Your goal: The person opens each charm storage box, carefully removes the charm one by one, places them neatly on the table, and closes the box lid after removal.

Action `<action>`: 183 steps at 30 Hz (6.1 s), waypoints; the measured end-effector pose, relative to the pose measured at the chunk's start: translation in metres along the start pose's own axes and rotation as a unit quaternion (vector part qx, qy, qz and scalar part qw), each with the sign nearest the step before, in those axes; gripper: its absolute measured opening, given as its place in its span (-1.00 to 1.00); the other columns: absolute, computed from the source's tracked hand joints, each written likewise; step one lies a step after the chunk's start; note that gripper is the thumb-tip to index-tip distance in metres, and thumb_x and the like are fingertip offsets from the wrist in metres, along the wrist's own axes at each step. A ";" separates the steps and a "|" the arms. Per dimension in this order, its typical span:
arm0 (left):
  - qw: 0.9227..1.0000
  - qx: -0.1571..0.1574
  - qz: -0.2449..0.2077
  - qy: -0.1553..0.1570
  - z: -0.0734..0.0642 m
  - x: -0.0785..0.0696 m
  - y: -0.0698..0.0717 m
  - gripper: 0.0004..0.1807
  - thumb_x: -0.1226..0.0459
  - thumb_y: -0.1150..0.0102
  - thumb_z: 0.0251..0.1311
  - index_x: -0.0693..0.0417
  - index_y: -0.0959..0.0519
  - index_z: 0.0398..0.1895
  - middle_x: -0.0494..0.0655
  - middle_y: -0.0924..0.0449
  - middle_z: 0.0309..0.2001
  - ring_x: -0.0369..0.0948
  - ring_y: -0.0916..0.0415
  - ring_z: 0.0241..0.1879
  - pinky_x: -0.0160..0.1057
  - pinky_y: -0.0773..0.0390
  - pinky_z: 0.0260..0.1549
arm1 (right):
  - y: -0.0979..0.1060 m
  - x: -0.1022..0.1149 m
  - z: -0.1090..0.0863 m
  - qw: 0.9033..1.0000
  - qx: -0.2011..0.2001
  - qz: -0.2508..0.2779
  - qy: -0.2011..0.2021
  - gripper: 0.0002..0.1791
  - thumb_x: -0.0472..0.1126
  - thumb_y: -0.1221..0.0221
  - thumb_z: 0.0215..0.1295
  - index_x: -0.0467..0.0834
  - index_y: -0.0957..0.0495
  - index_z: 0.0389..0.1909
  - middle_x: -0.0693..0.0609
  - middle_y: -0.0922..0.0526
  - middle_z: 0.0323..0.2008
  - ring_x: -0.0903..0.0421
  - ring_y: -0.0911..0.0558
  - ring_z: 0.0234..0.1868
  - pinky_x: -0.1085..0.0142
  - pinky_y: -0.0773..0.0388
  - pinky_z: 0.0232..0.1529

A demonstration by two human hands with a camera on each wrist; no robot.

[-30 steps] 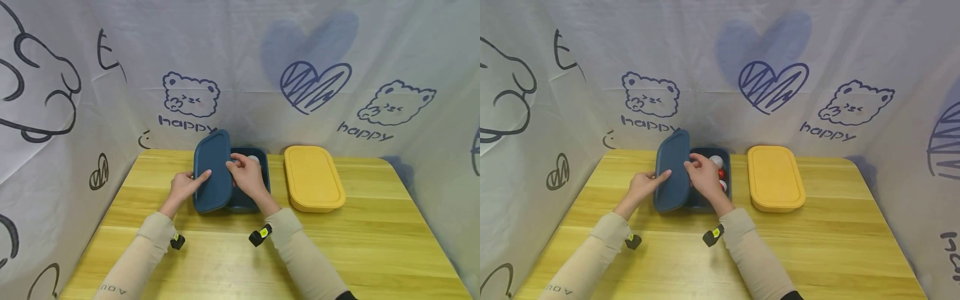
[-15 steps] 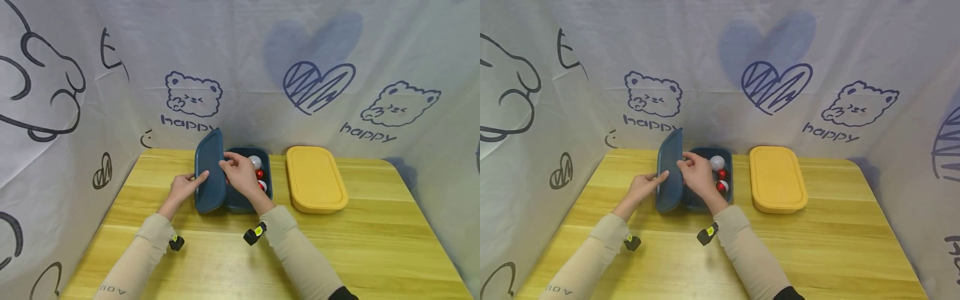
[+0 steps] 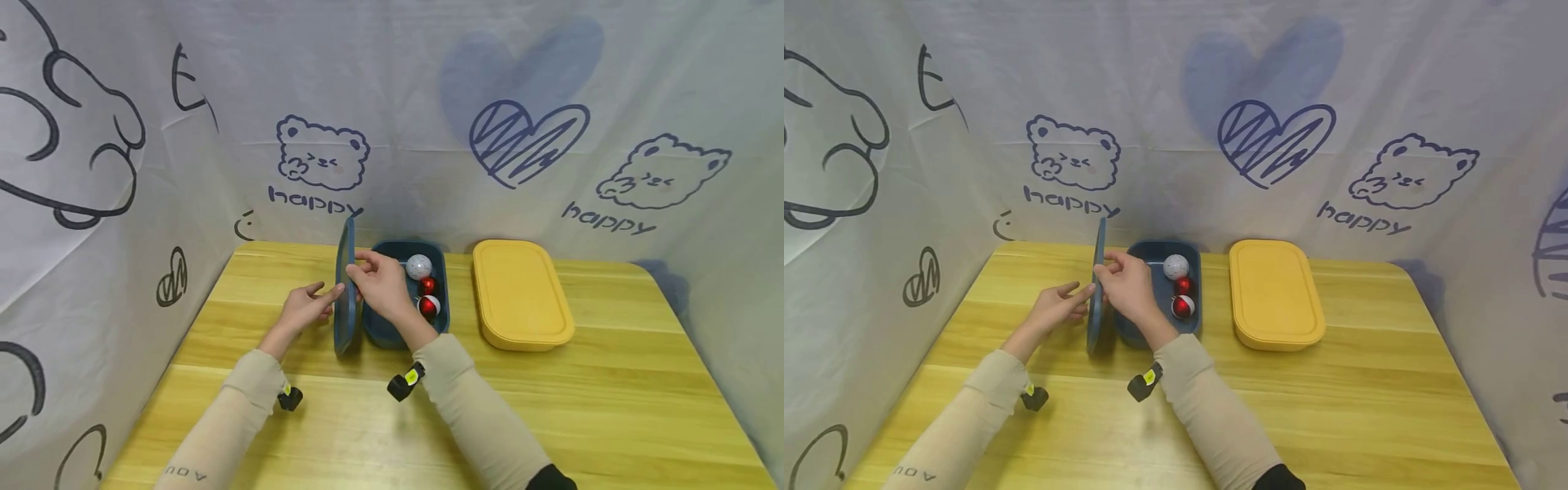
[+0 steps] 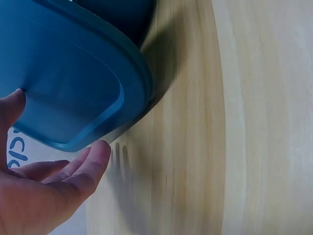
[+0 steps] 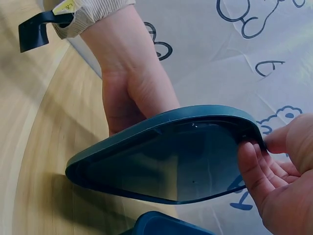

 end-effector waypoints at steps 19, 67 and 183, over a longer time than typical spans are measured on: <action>0.988 -0.050 -0.012 -0.144 0.001 -0.031 0.016 -0.54 0.18 -0.26 0.49 0.19 -0.61 0.35 0.30 -0.71 0.16 -0.03 -0.81 -0.05 0.03 -0.75 0.01 | -0.020 0.004 0.011 1.000 -0.005 0.003 -0.021 -0.58 -0.22 -0.26 0.49 -0.29 -0.62 0.28 -0.15 -0.79 -0.37 0.17 -0.63 -0.67 0.29 -0.66 -0.50; 0.992 -0.101 -0.040 -0.064 0.012 -0.071 0.082 -0.47 0.09 -0.34 0.40 0.39 -0.68 0.16 -0.28 -0.75 -0.45 -0.44 -0.73 -0.46 -0.40 -0.74 -0.24 | -0.064 0.007 0.012 0.998 0.048 0.027 -0.027 -0.63 -0.13 -0.20 0.57 -0.22 -0.65 0.25 -0.09 -0.67 -0.41 0.05 -0.68 -0.55 0.02 -0.77 -0.32; 0.921 -0.248 0.298 0.034 0.022 0.066 0.205 -0.61 0.28 -0.10 0.44 0.43 -0.68 0.11 0.40 -0.68 0.11 0.34 -0.56 0.13 0.25 -0.54 0.13 | 0.337 -0.155 -0.132 0.933 -0.251 -0.209 -0.153 -0.43 0.12 -0.17 0.55 -0.24 -0.65 0.29 -0.31 -0.71 0.18 0.68 -0.47 -0.28 0.70 -0.49 -0.27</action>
Point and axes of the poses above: each hand's wrist, its own z-axis towards the middle knuckle, its own y-axis out of the back of the hand, x = y × z, the point moved 8 cm from there along z, towards the middle knuckle
